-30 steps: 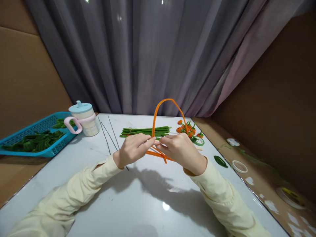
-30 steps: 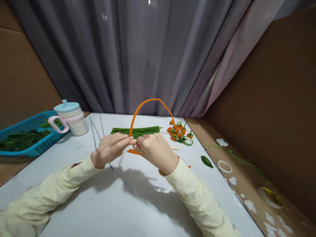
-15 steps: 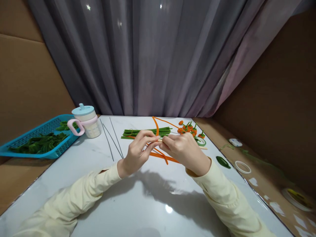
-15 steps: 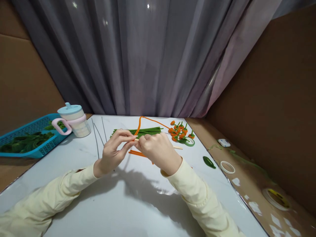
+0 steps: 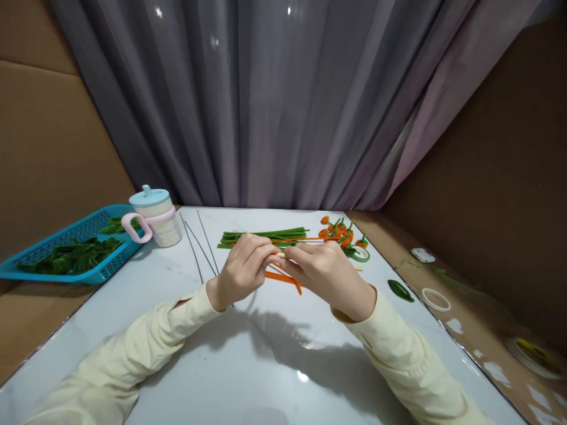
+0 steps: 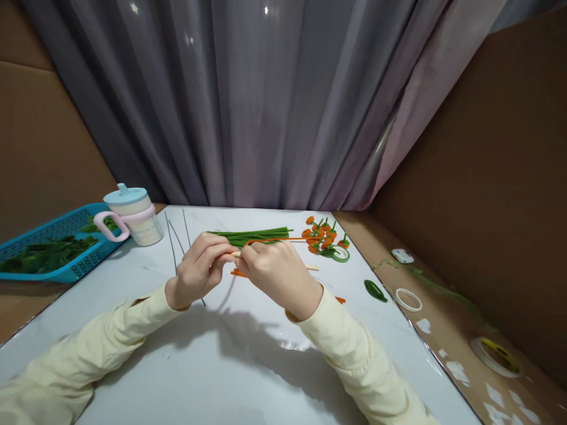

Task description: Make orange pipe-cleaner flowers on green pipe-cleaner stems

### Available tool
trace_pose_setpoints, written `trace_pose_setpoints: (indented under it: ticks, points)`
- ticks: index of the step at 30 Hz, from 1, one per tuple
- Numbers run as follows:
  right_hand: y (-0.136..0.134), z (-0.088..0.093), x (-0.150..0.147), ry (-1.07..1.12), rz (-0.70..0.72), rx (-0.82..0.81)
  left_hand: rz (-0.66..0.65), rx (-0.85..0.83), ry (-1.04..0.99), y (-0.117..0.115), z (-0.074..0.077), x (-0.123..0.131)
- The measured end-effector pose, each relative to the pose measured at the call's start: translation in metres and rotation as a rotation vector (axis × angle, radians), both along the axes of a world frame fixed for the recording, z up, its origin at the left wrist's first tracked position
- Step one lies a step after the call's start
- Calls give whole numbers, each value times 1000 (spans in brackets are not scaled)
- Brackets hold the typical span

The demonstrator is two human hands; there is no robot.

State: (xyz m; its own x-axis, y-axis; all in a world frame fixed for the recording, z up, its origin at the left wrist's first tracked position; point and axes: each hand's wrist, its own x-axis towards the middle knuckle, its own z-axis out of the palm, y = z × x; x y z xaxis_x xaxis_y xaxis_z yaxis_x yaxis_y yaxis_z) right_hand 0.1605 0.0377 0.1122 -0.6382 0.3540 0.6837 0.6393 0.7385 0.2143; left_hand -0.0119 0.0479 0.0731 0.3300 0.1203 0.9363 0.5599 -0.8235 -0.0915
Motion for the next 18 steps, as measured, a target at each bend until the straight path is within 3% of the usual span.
trace_pose_setpoints:
  ticks: [7,12,18]
  points:
    - [-1,0,1,32,16,-88,-26,73,53,3,0,-3]
    - [1,-1,0,-3,27,-39,-104,72,62,7,-1,-6]
    - [0,4,-10,11,-76,107,-10,-76,-102,11,7,-8]
